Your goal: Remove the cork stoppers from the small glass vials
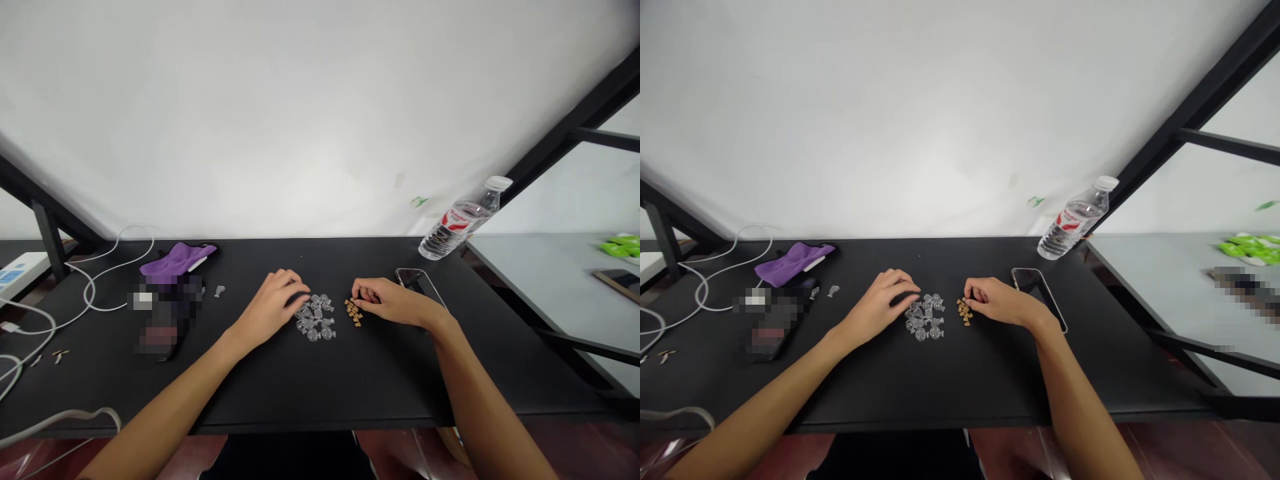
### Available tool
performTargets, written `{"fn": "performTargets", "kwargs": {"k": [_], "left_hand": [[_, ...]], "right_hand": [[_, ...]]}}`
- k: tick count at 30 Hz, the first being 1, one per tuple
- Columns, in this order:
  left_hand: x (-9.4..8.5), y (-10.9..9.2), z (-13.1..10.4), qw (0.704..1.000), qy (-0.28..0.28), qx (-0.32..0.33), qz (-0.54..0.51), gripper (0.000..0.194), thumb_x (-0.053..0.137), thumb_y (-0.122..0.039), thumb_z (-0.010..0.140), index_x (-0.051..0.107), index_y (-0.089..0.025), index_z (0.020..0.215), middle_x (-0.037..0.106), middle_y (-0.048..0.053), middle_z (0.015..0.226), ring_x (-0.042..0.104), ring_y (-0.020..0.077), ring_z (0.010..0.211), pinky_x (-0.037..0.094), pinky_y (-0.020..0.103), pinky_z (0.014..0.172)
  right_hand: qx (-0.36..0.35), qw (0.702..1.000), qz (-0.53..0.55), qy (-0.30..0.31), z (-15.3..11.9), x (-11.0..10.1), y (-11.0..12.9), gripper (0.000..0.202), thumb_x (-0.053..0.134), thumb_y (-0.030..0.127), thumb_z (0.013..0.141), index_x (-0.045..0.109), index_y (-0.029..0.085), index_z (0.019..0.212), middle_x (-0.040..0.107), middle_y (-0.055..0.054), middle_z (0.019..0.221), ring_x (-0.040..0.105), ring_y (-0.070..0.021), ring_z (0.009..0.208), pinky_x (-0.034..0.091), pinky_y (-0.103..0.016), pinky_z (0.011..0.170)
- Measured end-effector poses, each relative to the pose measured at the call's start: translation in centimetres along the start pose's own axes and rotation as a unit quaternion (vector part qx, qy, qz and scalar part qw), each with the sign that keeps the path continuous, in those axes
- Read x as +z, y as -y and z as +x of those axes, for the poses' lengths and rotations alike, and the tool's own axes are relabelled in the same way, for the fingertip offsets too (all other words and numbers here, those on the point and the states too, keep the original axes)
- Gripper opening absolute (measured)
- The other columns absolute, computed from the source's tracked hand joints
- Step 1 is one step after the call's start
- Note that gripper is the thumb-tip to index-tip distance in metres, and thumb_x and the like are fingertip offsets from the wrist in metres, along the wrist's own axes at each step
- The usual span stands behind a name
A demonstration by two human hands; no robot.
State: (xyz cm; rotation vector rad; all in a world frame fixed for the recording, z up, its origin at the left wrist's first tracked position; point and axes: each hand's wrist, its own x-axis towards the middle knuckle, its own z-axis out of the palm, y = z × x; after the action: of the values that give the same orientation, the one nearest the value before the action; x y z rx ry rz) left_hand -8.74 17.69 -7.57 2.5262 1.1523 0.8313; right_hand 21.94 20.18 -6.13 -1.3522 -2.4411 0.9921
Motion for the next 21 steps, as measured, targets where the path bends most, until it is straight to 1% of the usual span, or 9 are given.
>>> {"fn": "performTargets", "kwargs": {"k": [2, 3, 4, 6, 8, 13, 16, 19, 21], "left_hand": [[-0.7, 1.4, 0.0, 0.998, -0.031, -0.035, 0.036, 0.018, 0.053, -0.021, 0.104, 0.069, -0.022, 0.111, 0.065, 0.006, 0.109, 0.059, 0.0226, 0.1, 0.044, 0.04, 0.091], [-1.0, 2.1, 0.0, 0.997, -0.033, -0.049, 0.053, 0.02, 0.052, -0.018, 0.103, 0.069, -0.022, 0.113, 0.065, 0.006, 0.109, 0.059, 0.0228, 0.099, 0.044, 0.04, 0.09], [-1.2, 2.7, 0.0, 0.996, -0.028, -0.06, 0.067, 0.022, 0.051, -0.015, 0.103, 0.069, -0.022, 0.114, 0.066, 0.006, 0.11, 0.059, 0.0231, 0.1, 0.044, 0.04, 0.09], [-1.5, 3.9, -0.2, 0.994, 0.0, -0.075, 0.078, 0.027, 0.048, -0.011, 0.102, 0.069, -0.022, 0.115, 0.067, 0.006, 0.112, 0.06, 0.0236, 0.102, 0.044, 0.04, 0.09], [-1.6, 4.6, -0.3, 0.993, 0.028, -0.085, 0.081, 0.031, 0.045, -0.009, 0.102, 0.069, -0.022, 0.116, 0.069, 0.006, 0.113, 0.061, 0.0239, 0.104, 0.044, 0.041, 0.091], [-2.0, 4.8, -0.4, 0.991, 0.063, -0.088, 0.075, 0.031, 0.045, -0.011, 0.101, 0.072, -0.021, 0.112, 0.071, 0.005, 0.11, 0.063, 0.0234, 0.101, 0.044, 0.04, 0.09], [-2.4, 4.8, -0.6, 0.992, 0.072, -0.088, 0.058, 0.031, 0.044, -0.014, 0.102, 0.073, -0.021, 0.112, 0.07, 0.006, 0.113, 0.064, 0.0228, 0.102, 0.044, 0.04, 0.093], [-2.7, 5.2, -0.7, 0.992, 0.08, -0.08, 0.047, 0.029, 0.051, -0.016, 0.098, 0.072, -0.022, 0.117, 0.069, 0.006, 0.115, 0.064, 0.0232, 0.105, 0.045, 0.04, 0.096], [-2.7, 5.2, -0.7, 0.993, 0.083, -0.074, 0.046, 0.028, 0.054, -0.014, 0.096, 0.072, -0.022, 0.116, 0.069, 0.006, 0.114, 0.064, 0.0229, 0.102, 0.046, 0.039, 0.095]], "right_hand": [[0.001, 1.0, 0.005, 0.001, -0.1, -0.2, 0.1, 0.019, 0.057, 0.037, 0.096, 0.062, 0.019, 0.092, 0.052, 0.003, 0.066, 0.044, -0.0138, 0.059, 0.034, -0.027, 0.056], [0.003, 1.0, 0.007, -0.001, -0.2, -0.2, 0.1, 0.02, 0.056, 0.038, 0.097, 0.062, 0.02, 0.091, 0.051, 0.003, 0.066, 0.043, -0.0138, 0.059, 0.034, -0.027, 0.057], [0.005, 1.0, 0.009, -0.003, -0.2, -0.3, 0.2, 0.021, 0.055, 0.039, 0.098, 0.061, 0.02, 0.091, 0.051, 0.003, 0.065, 0.044, -0.0139, 0.059, 0.034, -0.027, 0.057], [0.007, 1.0, 0.016, -0.009, -0.3, -0.3, 0.3, 0.023, 0.053, 0.04, 0.1, 0.061, 0.02, 0.092, 0.052, 0.003, 0.066, 0.045, -0.0142, 0.06, 0.035, -0.027, 0.058], [0.002, 1.0, 0.022, -0.013, -0.2, -0.2, 0.4, 0.024, 0.051, 0.04, 0.101, 0.062, 0.02, 0.094, 0.054, 0.002, 0.068, 0.046, -0.0145, 0.062, 0.036, -0.027, 0.059], [-0.003, 1.0, 0.023, -0.016, -0.2, -0.2, 0.6, 0.023, 0.051, 0.038, 0.101, 0.063, 0.02, 0.092, 0.056, 0.001, 0.069, 0.047, -0.0146, 0.063, 0.037, -0.027, 0.059], [0.0, 0.999, 0.025, -0.04, -0.4, -0.5, 0.9, 0.023, 0.051, 0.038, 0.101, 0.063, 0.02, 0.092, 0.054, 0.002, 0.069, 0.046, -0.0145, 0.062, 0.037, -0.027, 0.059], [-0.001, 0.998, 0.026, -0.061, -0.5, -0.6, 1.1, 0.023, 0.052, 0.039, 0.101, 0.063, 0.021, 0.091, 0.052, 0.002, 0.068, 0.044, -0.0146, 0.061, 0.036, -0.027, 0.058], [-0.008, 0.996, 0.025, -0.088, -0.4, -0.5, 1.5, 0.024, 0.052, 0.04, 0.101, 0.062, 0.021, 0.09, 0.052, 0.002, 0.068, 0.043, -0.0148, 0.061, 0.035, -0.027, 0.058]]}}
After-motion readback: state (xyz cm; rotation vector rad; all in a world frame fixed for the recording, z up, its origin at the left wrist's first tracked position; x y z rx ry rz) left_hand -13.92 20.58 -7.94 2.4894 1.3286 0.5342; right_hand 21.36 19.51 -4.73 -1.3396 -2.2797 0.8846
